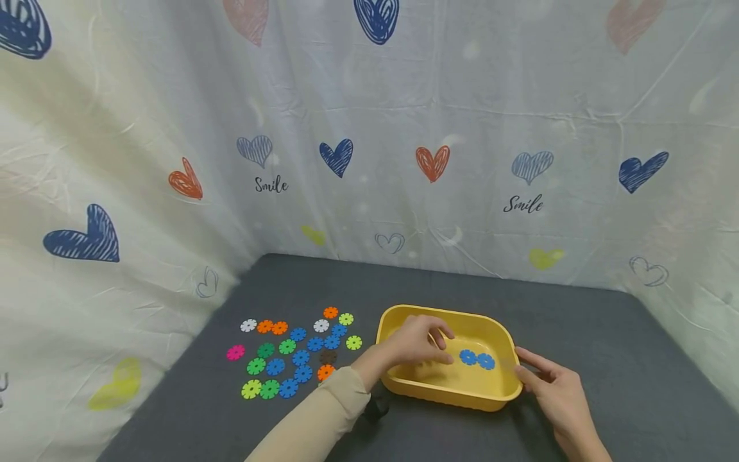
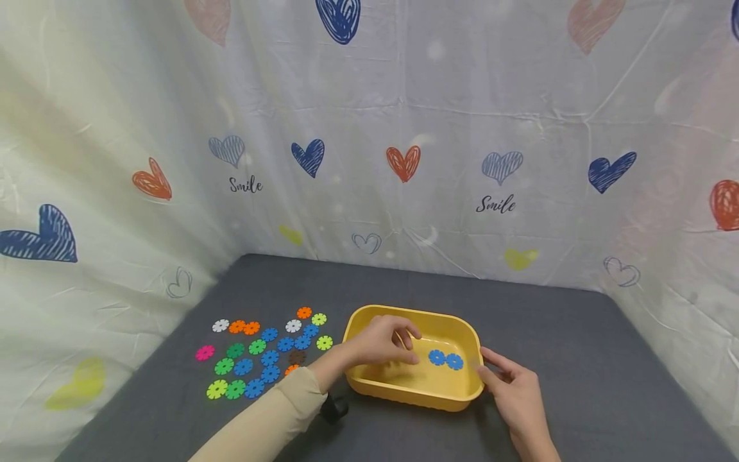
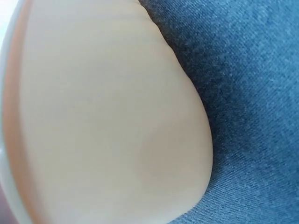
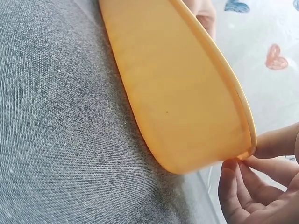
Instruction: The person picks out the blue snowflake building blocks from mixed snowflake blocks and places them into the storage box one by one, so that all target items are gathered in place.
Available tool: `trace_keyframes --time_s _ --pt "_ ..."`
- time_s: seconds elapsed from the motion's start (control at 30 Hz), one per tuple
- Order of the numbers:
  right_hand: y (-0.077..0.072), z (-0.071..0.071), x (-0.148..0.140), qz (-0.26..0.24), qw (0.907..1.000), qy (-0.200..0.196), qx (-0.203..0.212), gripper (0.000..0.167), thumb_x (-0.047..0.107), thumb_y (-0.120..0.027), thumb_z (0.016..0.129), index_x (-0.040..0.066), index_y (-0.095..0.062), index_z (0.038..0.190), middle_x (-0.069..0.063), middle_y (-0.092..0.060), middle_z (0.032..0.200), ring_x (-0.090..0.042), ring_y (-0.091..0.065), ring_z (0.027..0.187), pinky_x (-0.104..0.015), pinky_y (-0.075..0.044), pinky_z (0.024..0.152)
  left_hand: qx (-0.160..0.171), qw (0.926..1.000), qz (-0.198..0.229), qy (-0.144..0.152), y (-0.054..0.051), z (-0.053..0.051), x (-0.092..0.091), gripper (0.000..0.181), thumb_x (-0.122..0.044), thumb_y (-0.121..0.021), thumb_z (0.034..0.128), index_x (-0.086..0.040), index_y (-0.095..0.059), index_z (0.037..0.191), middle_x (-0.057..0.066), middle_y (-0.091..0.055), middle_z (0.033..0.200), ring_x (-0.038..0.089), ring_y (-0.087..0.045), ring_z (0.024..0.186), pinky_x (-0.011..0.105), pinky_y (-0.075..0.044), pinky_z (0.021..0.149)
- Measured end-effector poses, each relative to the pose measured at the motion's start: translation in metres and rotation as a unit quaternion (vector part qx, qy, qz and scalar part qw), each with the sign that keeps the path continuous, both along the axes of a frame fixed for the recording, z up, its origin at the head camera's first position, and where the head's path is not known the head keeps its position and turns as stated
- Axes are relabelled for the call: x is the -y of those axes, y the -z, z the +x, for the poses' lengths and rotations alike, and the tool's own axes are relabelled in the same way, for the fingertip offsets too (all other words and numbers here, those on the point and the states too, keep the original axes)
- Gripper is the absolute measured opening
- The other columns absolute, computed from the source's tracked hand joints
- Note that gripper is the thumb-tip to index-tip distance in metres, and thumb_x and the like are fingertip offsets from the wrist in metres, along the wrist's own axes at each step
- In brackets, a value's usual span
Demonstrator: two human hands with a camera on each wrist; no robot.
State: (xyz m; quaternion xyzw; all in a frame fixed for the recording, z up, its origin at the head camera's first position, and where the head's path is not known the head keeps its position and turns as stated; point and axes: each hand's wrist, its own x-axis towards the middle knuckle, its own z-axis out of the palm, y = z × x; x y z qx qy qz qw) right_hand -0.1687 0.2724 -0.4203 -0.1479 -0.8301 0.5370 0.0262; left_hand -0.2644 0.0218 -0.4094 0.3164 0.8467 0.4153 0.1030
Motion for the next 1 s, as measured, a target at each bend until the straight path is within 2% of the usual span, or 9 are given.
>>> trace_keyframes --time_s 0.2,0.37,0.47,0.63,0.77,0.87,1.0 --pt "0.0 0.0 0.0 0.001 1.0 -0.002 0.003 0.051 0.02 -0.069 0.093 0.002 -0.055 0.139 -0.006 -0.067 0.096 -0.021 -0.058 0.078 -0.029 -0.052 0.068 -0.001 0.9995 0.03 -0.006 -0.002 0.004 0.008 0.039 -0.019 -0.085 0.0791 -0.006 -0.07 0.112 -0.005 -0.064 0.084 0.008 -0.062 0.073 0.022 -0.05 0.059" --pt "0.0 0.0 0.001 -0.002 1.0 -0.004 0.003 0.051 0.019 -0.069 0.094 0.002 -0.055 0.139 -0.008 -0.067 0.101 -0.02 -0.058 0.078 -0.03 -0.053 0.068 -0.015 0.9987 0.047 -0.009 -0.006 0.007 0.022 0.037 -0.019 -0.084 0.0802 -0.008 -0.07 0.112 -0.005 -0.064 0.085 0.008 -0.061 0.074 0.022 -0.051 0.064" --pt "-0.001 0.0 0.001 -0.002 1.0 -0.004 0.002 0.05 0.018 -0.068 0.094 0.002 -0.055 0.139 -0.007 -0.067 0.097 -0.02 -0.058 0.077 -0.03 -0.053 0.067 -0.03 0.9979 0.055 -0.013 -0.009 0.008 0.034 0.035 -0.019 -0.084 0.0809 -0.011 -0.07 0.112 -0.001 -0.065 0.088 0.008 -0.062 0.076 0.023 -0.051 0.067" --pt "-0.001 0.001 0.001 -0.007 1.0 -0.005 0.003 0.05 0.017 -0.067 0.094 0.002 -0.054 0.14 -0.006 -0.068 0.092 -0.019 -0.059 0.077 -0.029 -0.053 0.068 -0.05 0.9963 0.064 -0.029 -0.013 0.009 0.061 0.034 -0.023 -0.082 0.0831 -0.016 -0.07 0.114 0.001 -0.067 0.092 0.008 -0.062 0.08 0.025 -0.052 0.07" --pt "-0.001 0.0 0.001 -0.007 0.9999 -0.008 -0.001 0.049 0.017 -0.066 0.095 0.002 -0.054 0.14 -0.007 -0.069 0.094 -0.019 -0.059 0.077 -0.029 -0.053 0.068 -0.059 0.993 0.095 -0.037 -0.017 0.012 0.089 0.033 -0.023 -0.081 0.0845 -0.015 -0.069 0.115 0.004 -0.066 0.095 0.013 -0.062 0.081 0.031 -0.054 0.071" --pt "-0.001 0.0 0.0 -0.006 0.9999 -0.01 -0.007 0.049 0.016 -0.066 0.095 0.001 -0.054 0.14 -0.007 -0.069 0.097 -0.018 -0.059 0.077 -0.029 -0.053 0.067 -0.061 0.9906 0.111 -0.052 -0.02 0.016 0.109 0.033 -0.024 -0.08 0.0853 -0.016 -0.069 0.115 0.003 -0.065 0.097 0.014 -0.062 0.084 0.034 -0.055 0.073" --pt "0.0 0.0 -0.001 -0.005 0.9999 -0.009 -0.006 0.049 0.016 -0.066 0.095 0.001 -0.053 0.14 -0.007 -0.069 0.099 -0.017 -0.059 0.076 -0.029 -0.053 0.068 -0.065 0.9891 0.107 -0.079 -0.025 0.024 0.13 0.034 -0.028 -0.08 0.0848 -0.019 -0.069 0.115 0.003 -0.066 0.101 0.014 -0.061 0.09 0.033 -0.054 0.075"
